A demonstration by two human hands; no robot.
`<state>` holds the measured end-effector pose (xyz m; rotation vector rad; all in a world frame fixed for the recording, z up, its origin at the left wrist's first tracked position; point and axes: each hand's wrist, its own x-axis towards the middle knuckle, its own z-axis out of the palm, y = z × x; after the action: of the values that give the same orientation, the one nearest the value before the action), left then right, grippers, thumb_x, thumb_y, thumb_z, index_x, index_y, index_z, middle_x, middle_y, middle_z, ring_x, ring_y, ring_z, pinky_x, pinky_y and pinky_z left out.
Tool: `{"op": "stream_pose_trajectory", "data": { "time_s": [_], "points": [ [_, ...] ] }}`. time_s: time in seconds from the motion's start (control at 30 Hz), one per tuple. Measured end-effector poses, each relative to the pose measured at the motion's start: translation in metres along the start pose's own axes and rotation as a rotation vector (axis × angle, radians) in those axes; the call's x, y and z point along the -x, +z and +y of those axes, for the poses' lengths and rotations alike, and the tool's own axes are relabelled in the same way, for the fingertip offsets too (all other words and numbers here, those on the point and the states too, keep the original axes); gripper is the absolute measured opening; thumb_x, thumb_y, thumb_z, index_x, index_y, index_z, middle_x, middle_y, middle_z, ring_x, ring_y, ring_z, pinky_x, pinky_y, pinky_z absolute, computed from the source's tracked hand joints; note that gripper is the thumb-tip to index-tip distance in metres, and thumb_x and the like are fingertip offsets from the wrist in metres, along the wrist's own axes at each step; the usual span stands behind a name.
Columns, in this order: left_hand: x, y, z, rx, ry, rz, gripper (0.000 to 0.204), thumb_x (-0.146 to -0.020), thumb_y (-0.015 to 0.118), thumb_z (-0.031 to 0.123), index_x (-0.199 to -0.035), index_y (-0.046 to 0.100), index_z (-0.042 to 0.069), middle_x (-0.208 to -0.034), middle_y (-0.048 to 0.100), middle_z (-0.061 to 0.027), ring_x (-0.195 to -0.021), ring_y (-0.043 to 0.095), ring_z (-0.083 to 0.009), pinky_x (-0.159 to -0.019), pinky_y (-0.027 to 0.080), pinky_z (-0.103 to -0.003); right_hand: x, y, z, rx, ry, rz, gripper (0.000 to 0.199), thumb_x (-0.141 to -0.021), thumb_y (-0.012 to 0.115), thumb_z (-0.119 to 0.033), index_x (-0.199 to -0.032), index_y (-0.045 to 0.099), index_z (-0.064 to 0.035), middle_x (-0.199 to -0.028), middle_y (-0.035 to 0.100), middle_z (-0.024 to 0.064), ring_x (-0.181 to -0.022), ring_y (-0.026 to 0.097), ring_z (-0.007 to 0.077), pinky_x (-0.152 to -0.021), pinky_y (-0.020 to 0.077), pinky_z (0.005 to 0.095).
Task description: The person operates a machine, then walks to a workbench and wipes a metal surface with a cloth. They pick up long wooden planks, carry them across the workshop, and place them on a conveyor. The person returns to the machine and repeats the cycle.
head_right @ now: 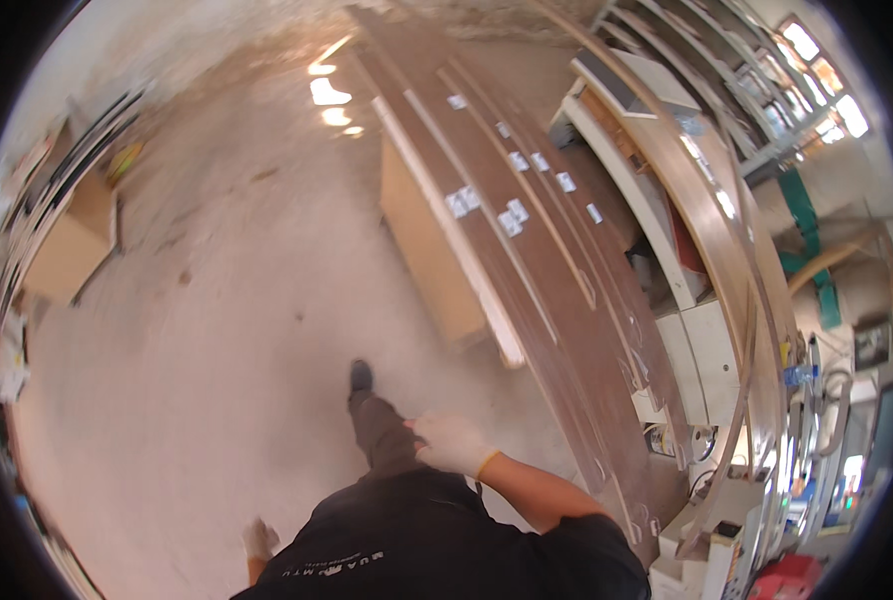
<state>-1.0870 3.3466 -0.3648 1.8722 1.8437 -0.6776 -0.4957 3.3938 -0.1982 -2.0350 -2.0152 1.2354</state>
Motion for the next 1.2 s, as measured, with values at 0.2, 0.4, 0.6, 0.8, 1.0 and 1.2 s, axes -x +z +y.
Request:
{"op": "stream_pose_trajectory", "data": {
  "time_s": [0.2, 0.4, 0.6, 0.8, 1.0, 1.2],
  "points": [
    [-0.21, -0.135, 0.056, 0.435, -0.03, -0.129, 0.025, -0.085, 0.073, 0.027, -0.091, 0.062, 0.006, -0.083, 0.07, -0.0199, -0.082, 0.07, -0.0435, -0.073, 0.057, -0.055, -0.238, -0.189, -0.126, 0.013, -0.38, 0.08, 0.041, -0.092, 0.066, -0.021, -0.13, 0.072, -0.0074, -0.113, 0.069, 0.0162, -0.115, 0.067, 0.0376, -0.097, 0.0563, 0.0471],
    [-0.432, -0.326, 0.092, 0.826, -0.051, -0.09, 0.026, -0.086, 0.072, 0.028, -0.095, 0.063, 0.005, -0.087, 0.07, -0.0199, -0.085, 0.069, -0.043, -0.075, 0.057, -0.054, -0.389, -0.406, -0.312, -1.154, -1.451, 0.121, 0.023, -0.105, 0.067, -0.02, -0.116, 0.073, -0.0004, -0.108, 0.074, 0.0222, -0.099, 0.07, 0.0418, -0.085, 0.0557, 0.0487],
    [-0.688, -0.539, 0.101, 1.04, -0.003, -0.021, 0.027, -0.088, 0.072, 0.029, -0.098, 0.064, 0.005, -0.091, 0.071, -0.0198, -0.088, 0.069, -0.0424, -0.078, 0.056, -0.053, -0.616, -0.523, -0.396, -1.144, -1.581, -0.156, 0.026, -0.103, 0.068, -0.023, -0.117, 0.072, -0.0011, -0.11, 0.073, 0.0217, -0.102, 0.069, 0.0407, -0.087, 0.0555, 0.0486],
    [-0.892, -0.817, 0.159, 1.028, 0.164, 0.023, 0.029, -0.09, 0.071, 0.031, -0.101, 0.065, 0.005, -0.095, 0.071, -0.0198, -0.091, 0.069, -0.0418, -0.081, 0.056, -0.052, -0.815, -0.647, -0.422, -1.136, -1.543, -0.135, 0.029, -0.101, 0.07, -0.026, -0.117, 0.072, -0.0018, -0.112, 0.072, 0.0212, -0.104, 0.069, 0.0395, -0.089, 0.0553, 0.0485],
    [-1.061, -1.022, 0.261, 1.014, 0.333, 0.037, 0.031, -0.092, 0.07, 0.032, -0.104, 0.066, 0.004, -0.099, 0.072, -0.0197, -0.094, 0.069, -0.0412, -0.083, 0.056, -0.051, -1.009, -0.749, -0.414, -1.198, -1.552, -0.175, 0.032, -0.099, 0.072, -0.029, -0.118, 0.071, -0.0025, -0.114, 0.071, 0.0208, -0.106, 0.068, 0.0383, -0.09, 0.0551, 0.0484],
    [-1.219, -1.193, 0.381, 1.017, 0.445, 0.013, 0.032, -0.094, 0.069, 0.033, -0.108, 0.067, 0.004, -0.103, 0.072, -0.0196, -0.097, 0.069, -0.0407, -0.086, 0.056, -0.05, -1.18, -0.883, -0.387, -1.222, -1.46, -0.134, 0.036, -0.097, 0.073, -0.032, -0.118, 0.07, -0.0032, -0.116, 0.07, 0.0203, -0.108, 0.067, 0.0372, -0.092, 0.0549, 0.0483]
  ]
}}
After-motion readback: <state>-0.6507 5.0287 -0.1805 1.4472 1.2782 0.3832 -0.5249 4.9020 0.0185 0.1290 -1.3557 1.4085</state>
